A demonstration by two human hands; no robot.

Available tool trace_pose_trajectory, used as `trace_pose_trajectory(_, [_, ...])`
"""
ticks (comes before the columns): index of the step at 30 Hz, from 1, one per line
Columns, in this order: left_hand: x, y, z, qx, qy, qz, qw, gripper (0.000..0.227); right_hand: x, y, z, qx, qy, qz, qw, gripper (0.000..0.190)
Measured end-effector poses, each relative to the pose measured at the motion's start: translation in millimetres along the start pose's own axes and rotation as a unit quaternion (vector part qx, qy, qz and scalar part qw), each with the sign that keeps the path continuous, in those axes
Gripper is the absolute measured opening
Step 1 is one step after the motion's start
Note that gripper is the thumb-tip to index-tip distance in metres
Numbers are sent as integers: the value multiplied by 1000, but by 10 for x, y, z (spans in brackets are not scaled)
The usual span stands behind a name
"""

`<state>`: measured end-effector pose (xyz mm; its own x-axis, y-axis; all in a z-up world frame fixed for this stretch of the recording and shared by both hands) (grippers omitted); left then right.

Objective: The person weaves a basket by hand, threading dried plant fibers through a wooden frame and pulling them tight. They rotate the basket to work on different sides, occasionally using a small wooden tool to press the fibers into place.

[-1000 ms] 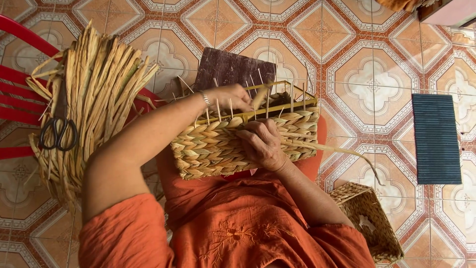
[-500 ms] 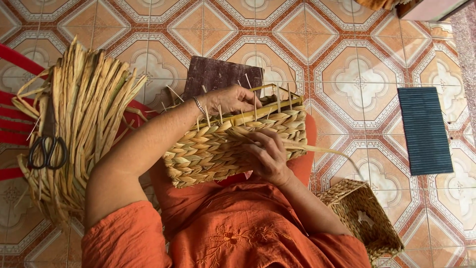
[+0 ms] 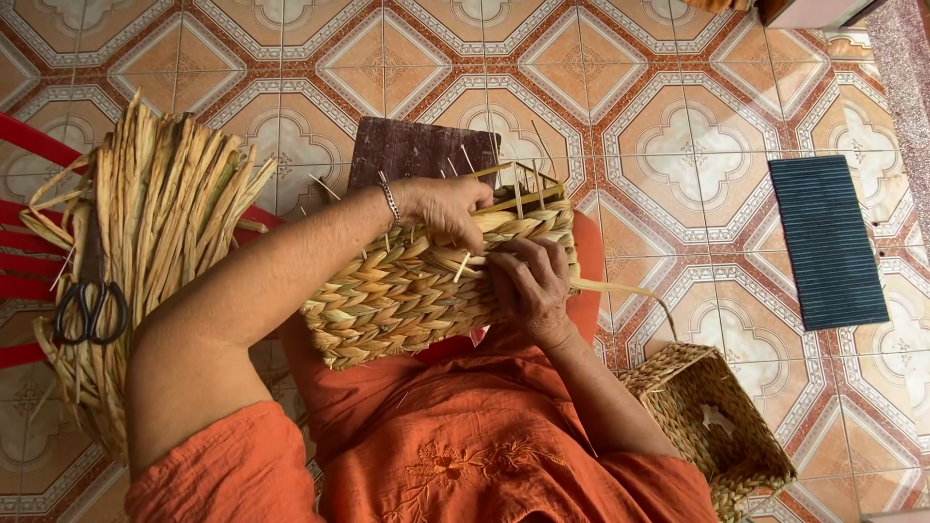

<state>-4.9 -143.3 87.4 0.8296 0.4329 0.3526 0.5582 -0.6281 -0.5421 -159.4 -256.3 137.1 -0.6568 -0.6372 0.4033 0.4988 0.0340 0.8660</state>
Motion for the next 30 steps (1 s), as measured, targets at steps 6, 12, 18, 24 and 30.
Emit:
trace_pose_trajectory(6, [123, -178, -110, -85, 126, -166, 974, 26, 49, 69, 40, -2, 15, 0, 1000, 25])
trace_pose_trajectory(12, [63, -486, -110, -318, 317, -369, 813, 18, 21, 50, 54, 0, 17, -6, 1000, 25])
trace_pose_trajectory(18, [469, -1221, 31, -189, 38, -371, 909, 7, -4, 71, 51, 8, 14, -8, 1000, 24])
trace_pose_trajectory(24, [168, -1573, -79, -392, 143, -482, 770, 12, -55, 163, 107, 20, 42, -9, 999, 22])
trace_pose_trajectory(30, [-51, -1663, -104, -405, 19, -544, 735, 35, -570, 227, 116, 13, 60, 57, 996, 21])
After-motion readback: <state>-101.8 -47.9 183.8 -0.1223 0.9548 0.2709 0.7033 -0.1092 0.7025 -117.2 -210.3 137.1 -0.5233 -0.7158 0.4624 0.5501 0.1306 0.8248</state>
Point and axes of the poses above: each hand's wrist, its own y-axis towards the middle knuckle, its own x-axis out of the back of the hand, z = x × y, the point moved 6 cm from there along y, towards the middle knuckle, and after that the axes turned 14 degrees about -z, right-handed, at the moved point
